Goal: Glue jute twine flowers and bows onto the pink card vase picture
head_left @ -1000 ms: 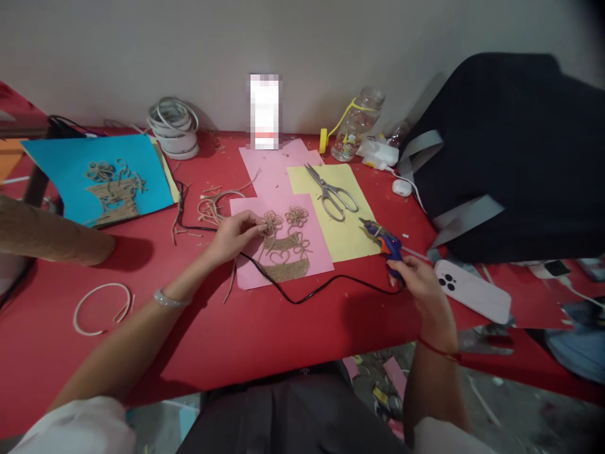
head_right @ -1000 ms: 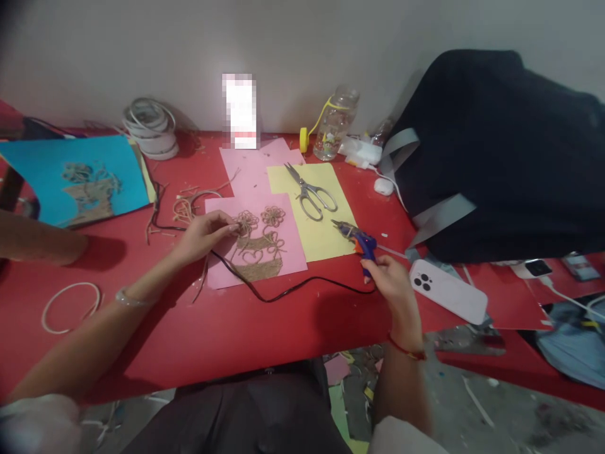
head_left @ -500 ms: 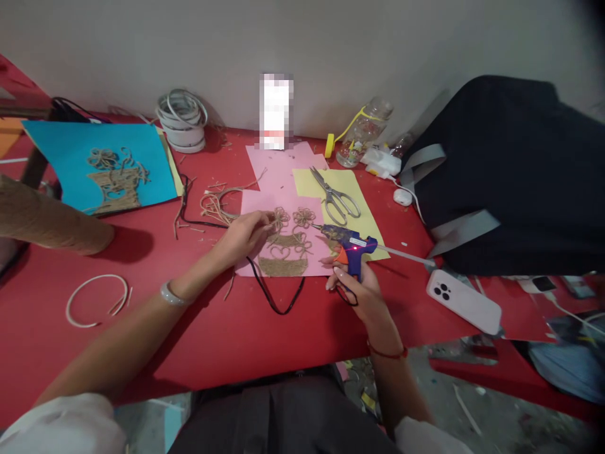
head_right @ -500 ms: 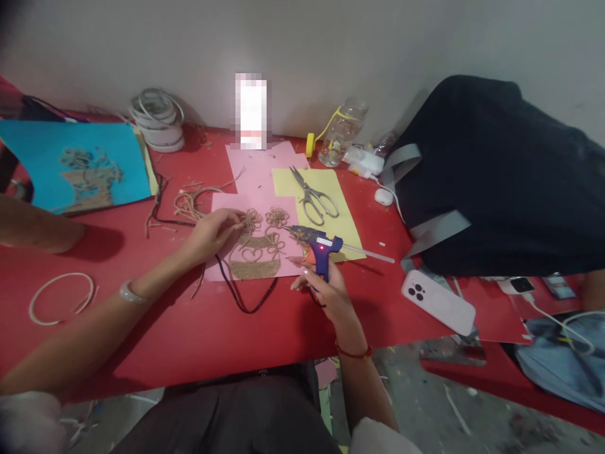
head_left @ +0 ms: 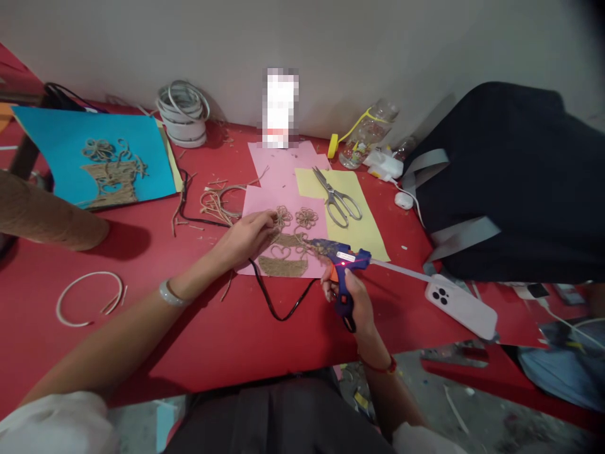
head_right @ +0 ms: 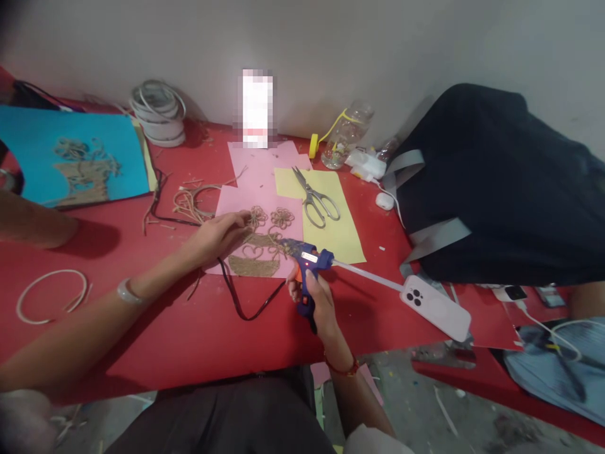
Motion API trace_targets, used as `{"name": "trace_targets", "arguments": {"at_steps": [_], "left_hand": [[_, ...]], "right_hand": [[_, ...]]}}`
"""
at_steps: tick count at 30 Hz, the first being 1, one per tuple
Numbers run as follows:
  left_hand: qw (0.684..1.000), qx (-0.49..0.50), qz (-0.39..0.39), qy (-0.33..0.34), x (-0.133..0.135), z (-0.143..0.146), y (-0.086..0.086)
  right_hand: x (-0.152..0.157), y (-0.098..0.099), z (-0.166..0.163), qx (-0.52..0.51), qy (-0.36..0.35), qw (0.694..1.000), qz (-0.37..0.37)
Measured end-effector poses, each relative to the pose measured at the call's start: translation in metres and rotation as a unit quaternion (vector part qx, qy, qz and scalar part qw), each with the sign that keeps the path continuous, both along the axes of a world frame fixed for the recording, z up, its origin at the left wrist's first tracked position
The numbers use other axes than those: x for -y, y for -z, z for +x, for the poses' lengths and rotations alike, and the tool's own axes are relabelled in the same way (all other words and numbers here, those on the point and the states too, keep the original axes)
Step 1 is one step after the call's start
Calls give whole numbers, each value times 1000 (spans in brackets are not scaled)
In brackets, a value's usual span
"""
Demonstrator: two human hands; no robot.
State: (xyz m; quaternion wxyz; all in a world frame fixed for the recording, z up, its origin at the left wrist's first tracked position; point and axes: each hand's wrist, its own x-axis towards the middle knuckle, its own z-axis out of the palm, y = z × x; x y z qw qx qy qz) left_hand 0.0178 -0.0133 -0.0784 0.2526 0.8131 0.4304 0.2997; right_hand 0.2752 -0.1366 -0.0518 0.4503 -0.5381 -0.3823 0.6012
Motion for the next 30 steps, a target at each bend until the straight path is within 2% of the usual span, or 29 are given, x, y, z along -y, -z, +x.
{"name": "trace_targets", "arguments": {"at_steps": [4, 6, 10, 15, 30], "left_hand": [[994, -20, 109, -10, -4, -2, 6], [992, -30, 126, -3, -5, -3, 7], [996, -22, 82, 27, -2, -1, 5], [999, 8, 27, 31, -1, -1, 5], [999, 18, 23, 32, -3, -1, 6]], "right_hand": [[1, 7, -7, 21, 15, 999, 27], [1, 8, -8, 27, 13, 999, 27], [0, 9, -7, 40, -3, 999, 20], [0, 10, -7, 53, -4, 998, 24], [-2, 11, -8, 86, -14, 995, 43]]}}
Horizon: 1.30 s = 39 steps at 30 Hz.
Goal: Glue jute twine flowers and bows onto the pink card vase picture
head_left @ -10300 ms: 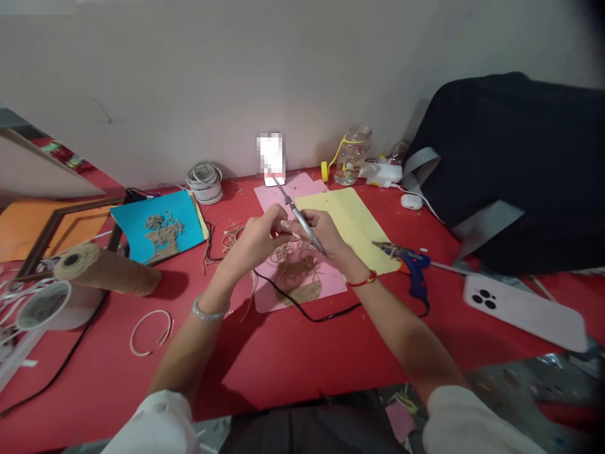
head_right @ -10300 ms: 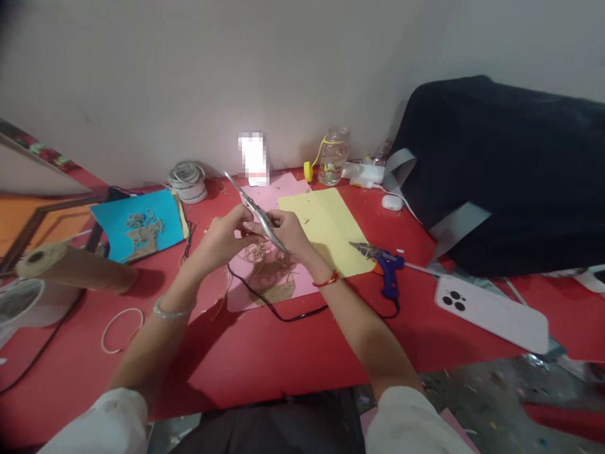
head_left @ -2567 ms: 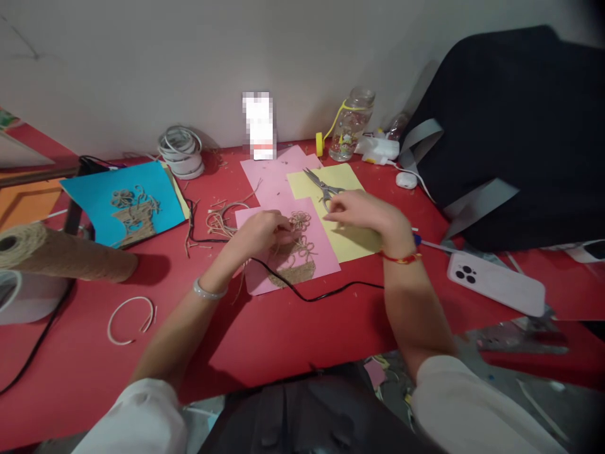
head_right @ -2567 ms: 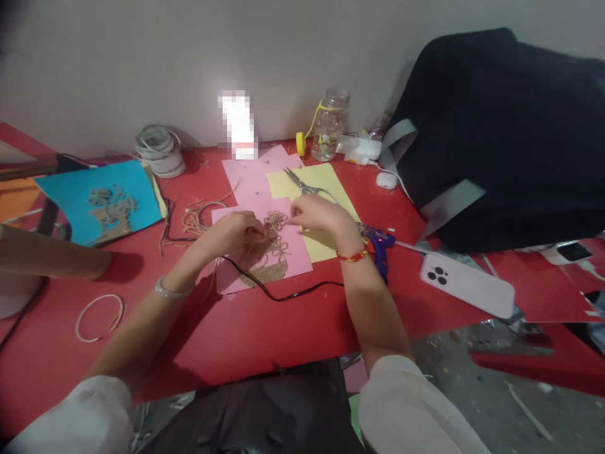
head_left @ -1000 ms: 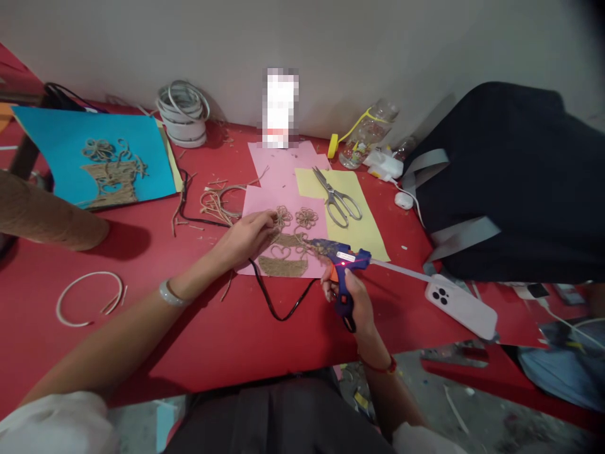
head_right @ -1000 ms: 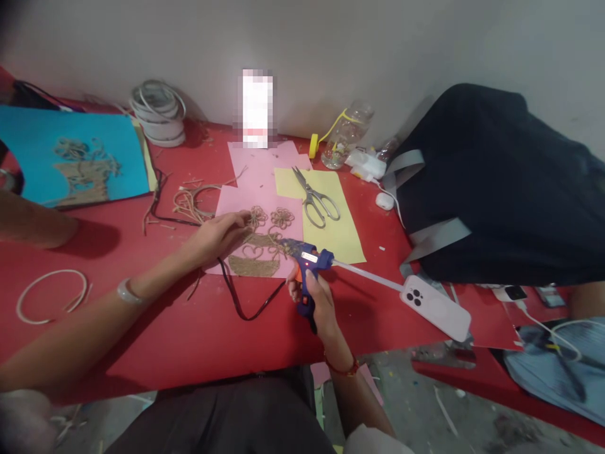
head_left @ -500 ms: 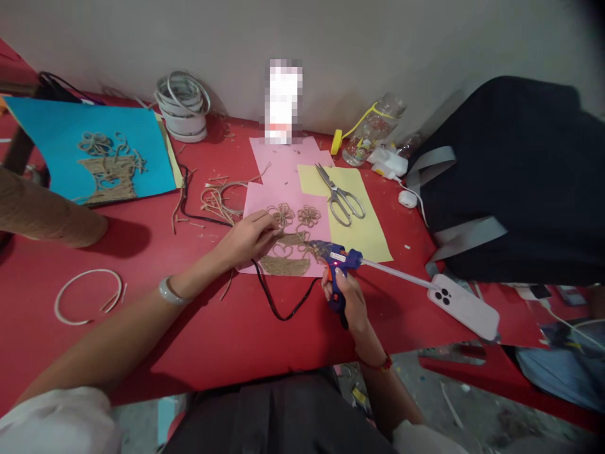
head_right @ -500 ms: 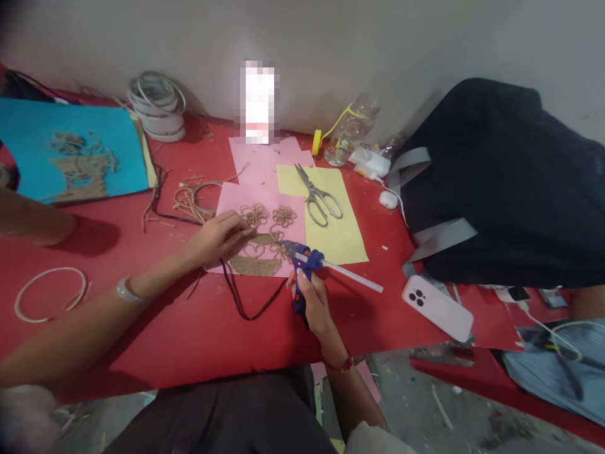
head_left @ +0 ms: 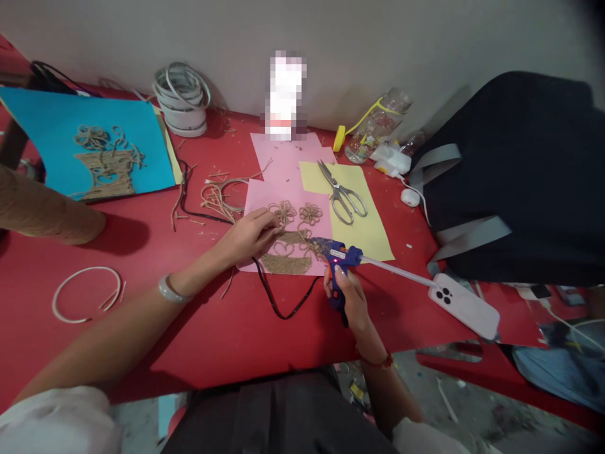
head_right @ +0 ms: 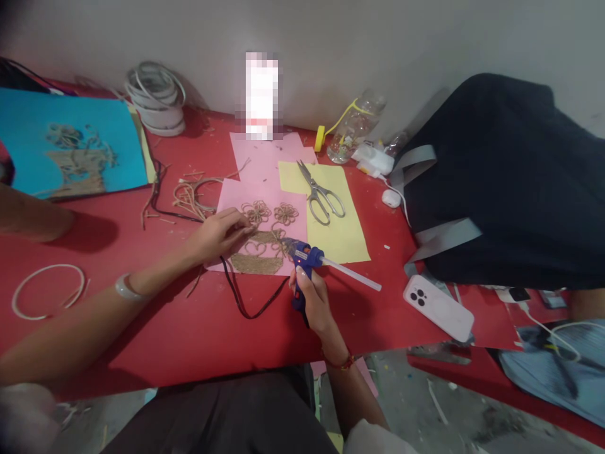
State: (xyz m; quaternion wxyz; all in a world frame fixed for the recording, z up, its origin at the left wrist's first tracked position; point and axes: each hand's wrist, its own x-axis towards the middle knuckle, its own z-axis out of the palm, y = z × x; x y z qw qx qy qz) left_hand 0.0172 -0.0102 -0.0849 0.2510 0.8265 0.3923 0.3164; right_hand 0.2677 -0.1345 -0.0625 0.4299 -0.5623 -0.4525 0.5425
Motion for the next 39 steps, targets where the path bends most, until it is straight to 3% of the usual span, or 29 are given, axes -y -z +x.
{"name": "trace_targets", "arguments": {"at_steps": [39], "left_hand": [[1000, -10, -8, -3, -1, -1, 5]], "right_hand": [[-9, -10, -11, 34, -33, 999, -12]]}}
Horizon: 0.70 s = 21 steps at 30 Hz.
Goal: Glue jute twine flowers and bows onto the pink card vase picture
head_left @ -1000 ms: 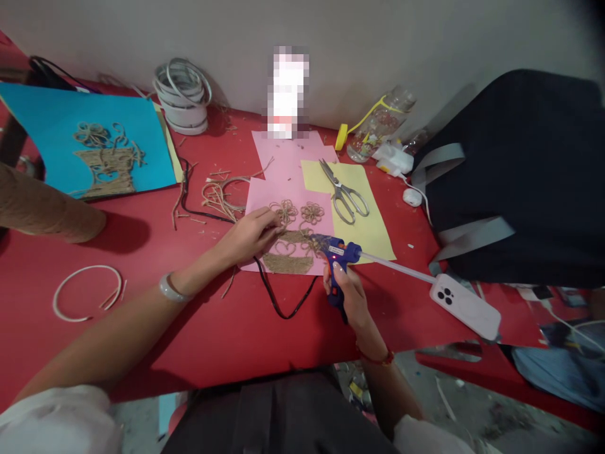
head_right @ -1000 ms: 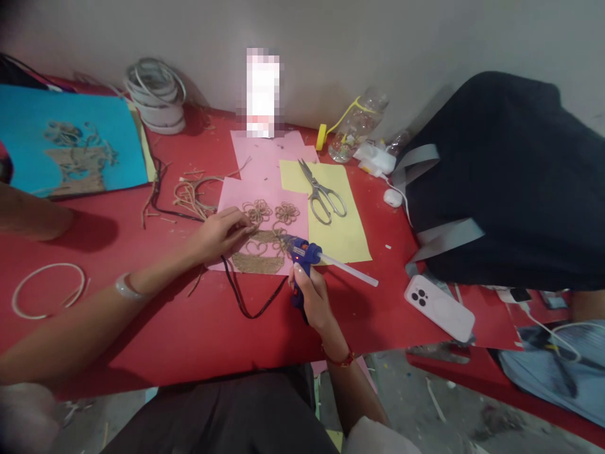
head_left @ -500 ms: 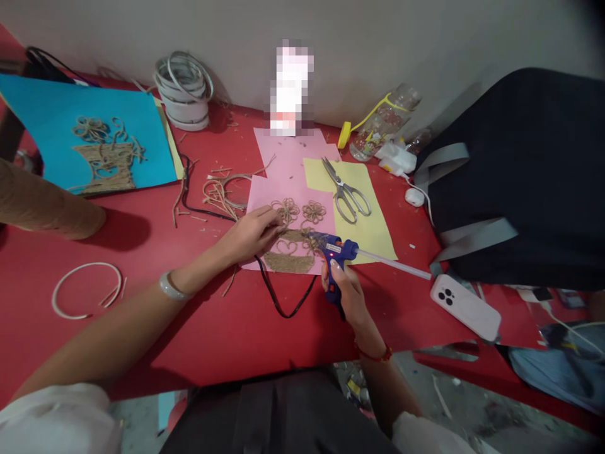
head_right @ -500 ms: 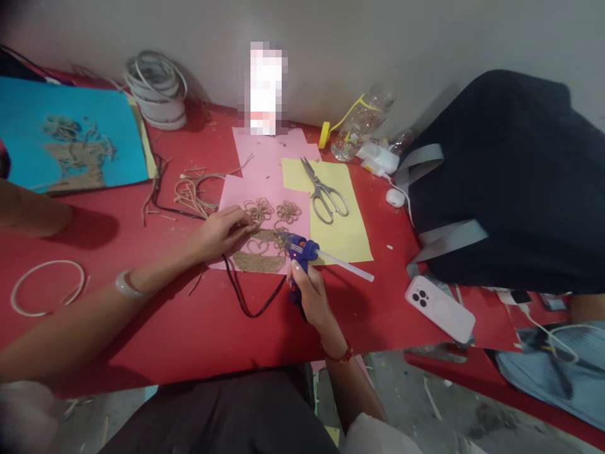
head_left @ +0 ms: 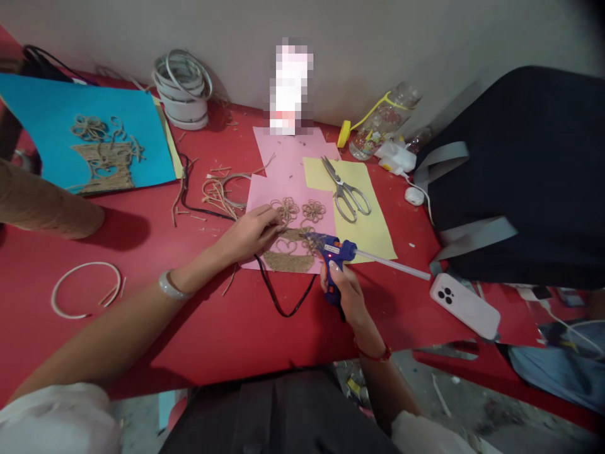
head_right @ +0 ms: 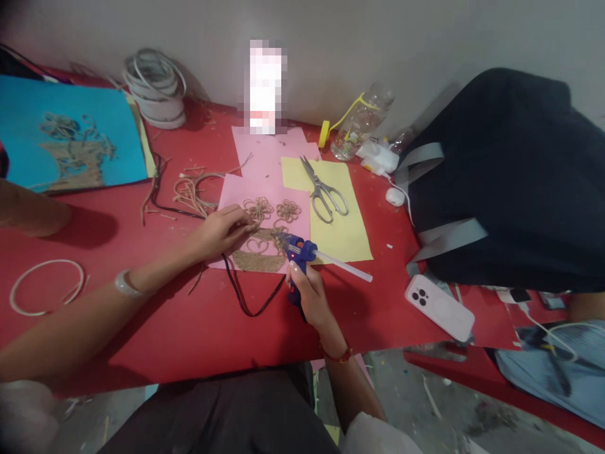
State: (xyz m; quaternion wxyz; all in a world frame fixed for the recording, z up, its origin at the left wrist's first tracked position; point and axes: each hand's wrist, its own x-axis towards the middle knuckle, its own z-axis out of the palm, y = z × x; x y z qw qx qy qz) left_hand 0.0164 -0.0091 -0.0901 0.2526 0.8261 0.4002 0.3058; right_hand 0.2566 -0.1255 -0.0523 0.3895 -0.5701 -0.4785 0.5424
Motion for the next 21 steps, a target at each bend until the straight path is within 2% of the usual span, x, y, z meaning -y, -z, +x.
{"name": "trace_targets", "arguments": {"at_steps": [13, 21], "left_hand": [[1000, 3, -5, 0, -1, 0, 3], [1000, 9, -7, 9, 0, 1, -2]], "right_hand": [[4, -1, 3, -3, -17, 1000, 4], [7, -2, 5, -1, -13, 1000, -3]]}}
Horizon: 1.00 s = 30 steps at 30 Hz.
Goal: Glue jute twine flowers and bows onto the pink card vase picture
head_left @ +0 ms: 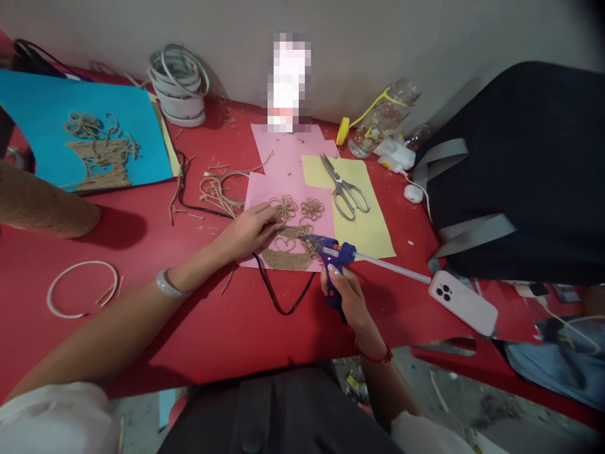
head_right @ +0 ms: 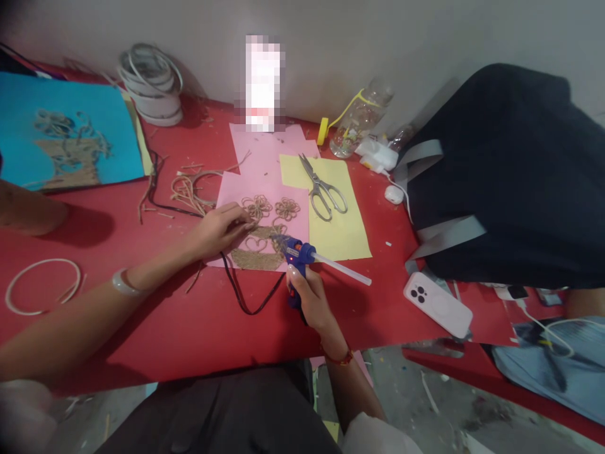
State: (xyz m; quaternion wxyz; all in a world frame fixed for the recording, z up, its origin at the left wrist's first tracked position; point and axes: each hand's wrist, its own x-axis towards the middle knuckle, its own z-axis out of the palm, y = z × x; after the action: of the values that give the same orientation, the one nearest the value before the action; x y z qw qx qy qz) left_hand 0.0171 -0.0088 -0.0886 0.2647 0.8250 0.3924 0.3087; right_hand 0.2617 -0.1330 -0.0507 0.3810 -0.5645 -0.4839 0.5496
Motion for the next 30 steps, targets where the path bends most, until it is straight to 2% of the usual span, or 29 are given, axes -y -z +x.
{"name": "trace_targets", "arguments": {"at_steps": [21, 30], "left_hand": [[1000, 6, 0, -5, 1, 1, -2], [1000, 9, 4, -5, 0, 0, 0]], "right_hand": [[5, -4, 5, 20, 20, 1000, 2], [9, 2, 12, 40, 32, 999, 16]]}}
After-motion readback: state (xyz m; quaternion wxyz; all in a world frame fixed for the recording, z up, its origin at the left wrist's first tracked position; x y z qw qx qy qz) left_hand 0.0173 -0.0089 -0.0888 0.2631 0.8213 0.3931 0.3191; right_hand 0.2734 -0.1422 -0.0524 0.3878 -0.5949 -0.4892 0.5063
